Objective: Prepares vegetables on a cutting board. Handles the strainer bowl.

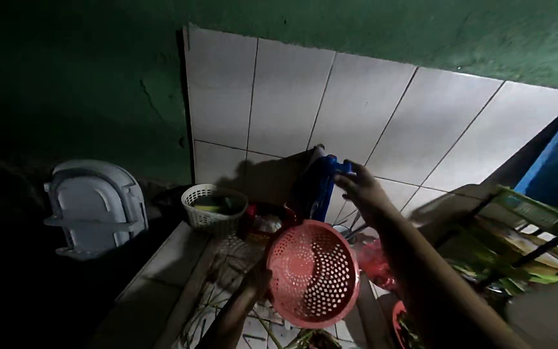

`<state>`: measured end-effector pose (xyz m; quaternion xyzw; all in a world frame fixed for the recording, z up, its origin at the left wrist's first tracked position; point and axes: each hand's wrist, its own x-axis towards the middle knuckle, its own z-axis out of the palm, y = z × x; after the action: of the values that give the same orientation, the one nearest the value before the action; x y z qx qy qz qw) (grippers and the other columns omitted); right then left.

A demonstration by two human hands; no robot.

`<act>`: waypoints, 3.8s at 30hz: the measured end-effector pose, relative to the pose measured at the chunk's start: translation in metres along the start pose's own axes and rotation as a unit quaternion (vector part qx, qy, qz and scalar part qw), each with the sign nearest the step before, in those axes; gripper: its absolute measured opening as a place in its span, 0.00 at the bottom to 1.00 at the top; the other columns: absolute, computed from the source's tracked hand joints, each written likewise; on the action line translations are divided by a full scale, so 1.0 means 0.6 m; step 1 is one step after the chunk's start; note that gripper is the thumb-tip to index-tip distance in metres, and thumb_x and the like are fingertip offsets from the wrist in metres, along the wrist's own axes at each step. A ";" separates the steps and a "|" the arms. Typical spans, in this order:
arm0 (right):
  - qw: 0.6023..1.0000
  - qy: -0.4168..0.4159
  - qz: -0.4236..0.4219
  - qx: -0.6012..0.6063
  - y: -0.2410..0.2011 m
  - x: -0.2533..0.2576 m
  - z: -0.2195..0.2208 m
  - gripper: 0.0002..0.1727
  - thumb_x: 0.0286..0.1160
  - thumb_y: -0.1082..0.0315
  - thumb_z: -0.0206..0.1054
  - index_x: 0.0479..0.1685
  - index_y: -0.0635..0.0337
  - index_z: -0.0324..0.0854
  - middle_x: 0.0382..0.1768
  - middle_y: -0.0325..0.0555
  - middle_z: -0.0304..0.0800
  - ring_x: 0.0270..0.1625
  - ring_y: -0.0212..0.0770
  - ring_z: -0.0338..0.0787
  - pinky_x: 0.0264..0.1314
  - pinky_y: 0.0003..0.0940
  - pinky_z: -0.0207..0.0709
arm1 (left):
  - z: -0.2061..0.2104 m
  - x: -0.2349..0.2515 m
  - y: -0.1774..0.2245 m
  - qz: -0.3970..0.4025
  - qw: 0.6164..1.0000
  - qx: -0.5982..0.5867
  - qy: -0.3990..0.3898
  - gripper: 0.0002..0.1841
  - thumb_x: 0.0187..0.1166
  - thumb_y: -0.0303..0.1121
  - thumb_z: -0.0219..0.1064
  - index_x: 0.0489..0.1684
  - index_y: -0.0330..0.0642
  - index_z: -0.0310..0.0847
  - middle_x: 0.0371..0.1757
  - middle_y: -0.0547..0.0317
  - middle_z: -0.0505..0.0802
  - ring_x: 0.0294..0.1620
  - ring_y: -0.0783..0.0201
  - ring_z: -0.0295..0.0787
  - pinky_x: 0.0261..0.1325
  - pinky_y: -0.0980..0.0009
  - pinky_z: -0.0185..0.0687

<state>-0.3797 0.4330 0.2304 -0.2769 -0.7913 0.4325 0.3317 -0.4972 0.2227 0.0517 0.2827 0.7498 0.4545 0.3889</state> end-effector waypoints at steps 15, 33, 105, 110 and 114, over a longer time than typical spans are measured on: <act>0.958 0.065 0.264 -0.092 0.265 -0.202 -0.040 0.19 0.89 0.66 0.60 0.72 0.67 0.76 0.55 0.63 0.88 0.54 0.54 0.91 0.58 0.55 0.85 | 0.045 0.159 0.214 0.187 0.958 0.215 0.045 0.30 0.85 0.58 0.62 0.68 0.40 0.84 0.62 0.40 0.91 0.66 0.41 0.86 0.71 0.36 0.75; 0.994 0.082 0.074 0.026 0.214 -0.119 0.058 0.28 0.81 0.70 0.69 0.80 0.66 0.72 0.70 0.60 0.84 0.63 0.48 0.89 0.67 0.46 0.82 | -0.096 0.132 0.048 0.046 0.977 0.187 0.089 0.26 0.87 0.41 0.63 0.71 0.26 0.74 0.64 0.29 0.87 0.68 0.38 0.85 0.72 0.40 0.76; 0.880 -0.238 0.179 -0.370 0.150 -0.406 0.210 0.20 0.92 0.60 0.51 0.67 0.58 0.84 0.60 0.59 0.91 0.62 0.60 0.91 0.64 0.60 0.81 | -0.124 -0.169 0.087 0.385 0.854 0.229 0.266 0.35 0.71 0.18 0.73 0.82 0.52 0.76 0.76 0.48 0.85 0.62 0.48 0.91 0.58 0.47 0.87; 0.924 -0.149 0.188 -0.299 0.106 -0.359 0.177 0.25 0.88 0.47 0.59 0.54 0.62 0.86 0.46 0.57 0.92 0.51 0.56 0.92 0.56 0.58 0.81 | -0.113 -0.167 0.086 0.393 0.849 0.221 0.276 0.32 0.71 0.20 0.74 0.79 0.49 0.79 0.72 0.47 0.87 0.61 0.48 0.91 0.58 0.47 0.87; 0.957 -0.018 0.290 0.001 0.112 -0.331 0.191 0.29 0.93 0.48 0.52 0.60 0.71 0.78 0.39 0.53 0.87 0.31 0.41 0.88 0.35 0.37 0.85 | -0.104 -0.175 0.084 0.389 0.848 0.230 0.278 0.35 0.70 0.19 0.74 0.81 0.52 0.77 0.73 0.50 0.87 0.57 0.49 0.93 0.53 0.48 0.89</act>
<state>-0.3329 0.2633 0.0690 -0.4865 -0.6822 0.5159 0.1783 -0.4896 0.1337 0.1494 0.4944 0.7381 0.4431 -0.1203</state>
